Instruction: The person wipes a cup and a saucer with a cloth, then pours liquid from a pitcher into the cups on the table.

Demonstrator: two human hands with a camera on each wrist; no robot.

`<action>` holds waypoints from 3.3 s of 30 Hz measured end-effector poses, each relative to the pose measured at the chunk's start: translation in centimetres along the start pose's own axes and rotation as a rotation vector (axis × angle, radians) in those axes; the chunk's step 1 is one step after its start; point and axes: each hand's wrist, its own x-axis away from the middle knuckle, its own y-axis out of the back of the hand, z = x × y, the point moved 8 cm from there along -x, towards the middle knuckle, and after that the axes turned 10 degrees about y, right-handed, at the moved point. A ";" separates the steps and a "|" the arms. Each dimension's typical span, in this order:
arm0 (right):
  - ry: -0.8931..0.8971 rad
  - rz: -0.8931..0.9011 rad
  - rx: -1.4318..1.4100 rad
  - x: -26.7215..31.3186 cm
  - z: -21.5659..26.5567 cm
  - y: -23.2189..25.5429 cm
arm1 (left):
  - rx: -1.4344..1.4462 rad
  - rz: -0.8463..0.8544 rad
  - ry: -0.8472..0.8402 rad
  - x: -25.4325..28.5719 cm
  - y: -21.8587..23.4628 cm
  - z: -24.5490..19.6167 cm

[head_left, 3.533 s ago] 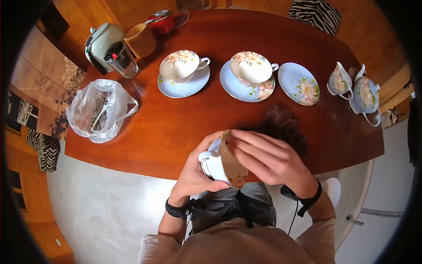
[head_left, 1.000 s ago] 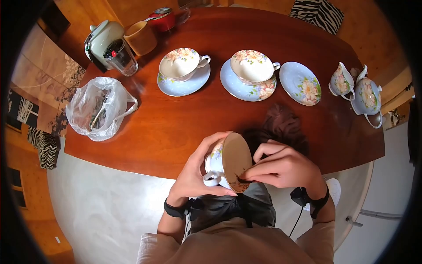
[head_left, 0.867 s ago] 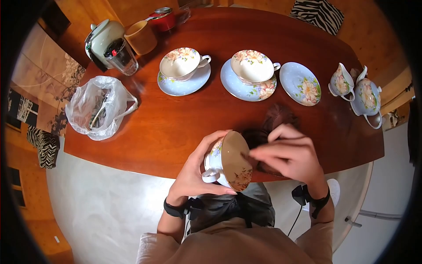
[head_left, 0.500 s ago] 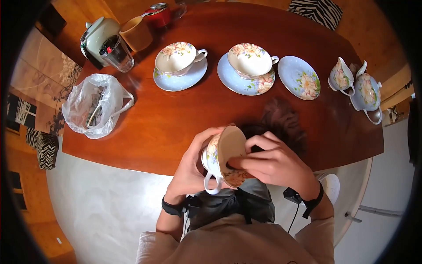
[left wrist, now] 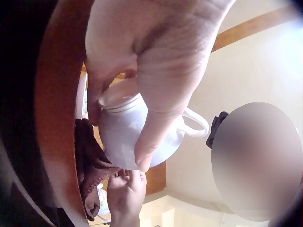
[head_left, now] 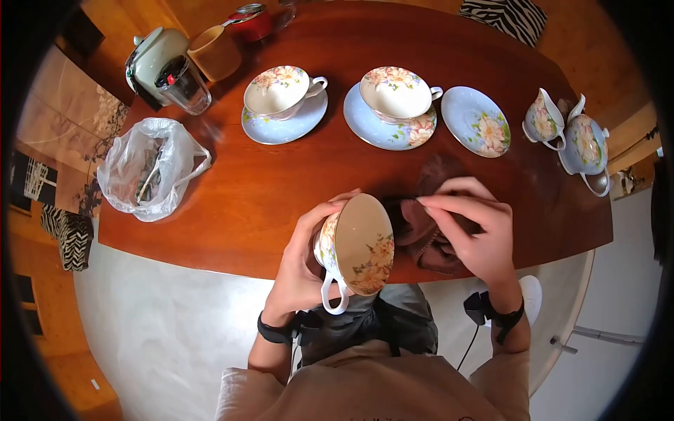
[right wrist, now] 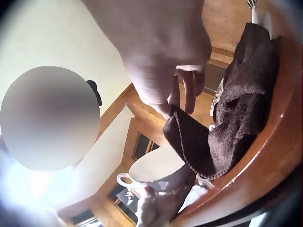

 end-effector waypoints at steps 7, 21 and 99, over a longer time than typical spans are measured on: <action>0.463 0.234 0.308 0.5 4.0 -5.9 | -0.055 0.012 -0.071 0.0 -0.2 -0.2; -0.084 0.388 -0.394 1.7 0.7 -3.9 | -0.064 -0.035 -0.094 0.1 0.3 -0.2; -0.384 -0.316 -0.326 4.5 -2.5 -2.1 | 0.800 -0.123 0.340 0.7 2.8 2.8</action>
